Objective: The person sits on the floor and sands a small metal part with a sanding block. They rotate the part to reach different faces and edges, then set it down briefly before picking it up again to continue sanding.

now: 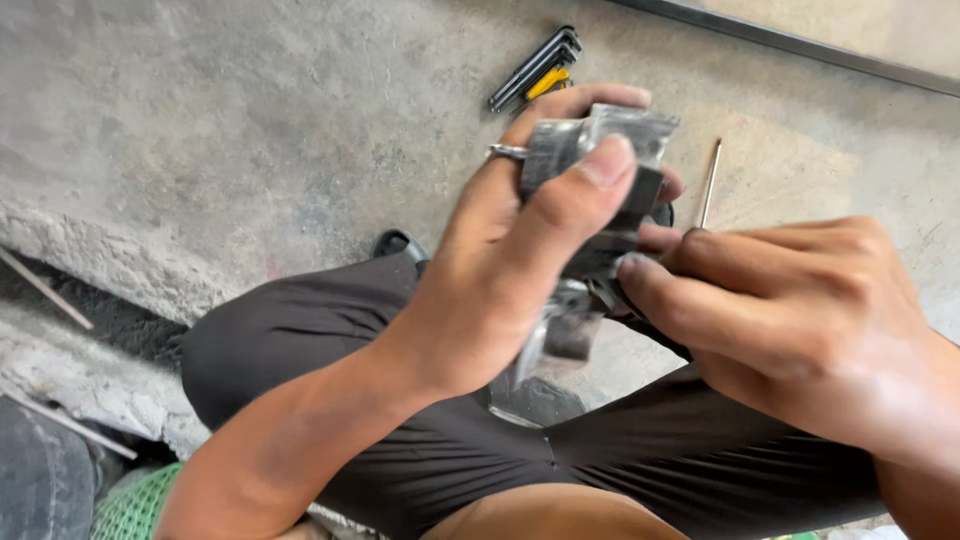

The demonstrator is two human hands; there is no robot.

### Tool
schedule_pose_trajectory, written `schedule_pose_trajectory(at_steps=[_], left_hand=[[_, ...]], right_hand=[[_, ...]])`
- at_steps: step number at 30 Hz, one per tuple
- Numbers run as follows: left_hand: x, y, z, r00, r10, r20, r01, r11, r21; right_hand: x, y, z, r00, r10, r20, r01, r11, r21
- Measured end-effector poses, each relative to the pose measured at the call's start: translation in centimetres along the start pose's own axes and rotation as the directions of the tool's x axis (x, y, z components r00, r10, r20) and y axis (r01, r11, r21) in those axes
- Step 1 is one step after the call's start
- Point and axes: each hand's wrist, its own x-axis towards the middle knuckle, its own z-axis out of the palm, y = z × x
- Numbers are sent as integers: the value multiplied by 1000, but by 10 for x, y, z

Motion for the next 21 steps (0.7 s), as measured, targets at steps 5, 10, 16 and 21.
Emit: schedule_pose_trajectory(at_steps=[5,10,16,21], left_hand=[[-10,-6,-3,999,36,35,-36,999,19],[-9,-9,1,997,70,13,-70,995,70],[-4,9,-6,988,141,59,-148,980,134],[-18,11,-16,978,174,116,-195,959,207]], right_hand=[[-4,-1,1,999,-46,-2,46,999,-3],[-8,-3,9,998,-31,55,37,994,-102],[-30,12,-19,969,26,246,31,974,-223],[-43,24,-30,1000,-10,23,12,996,-88]])
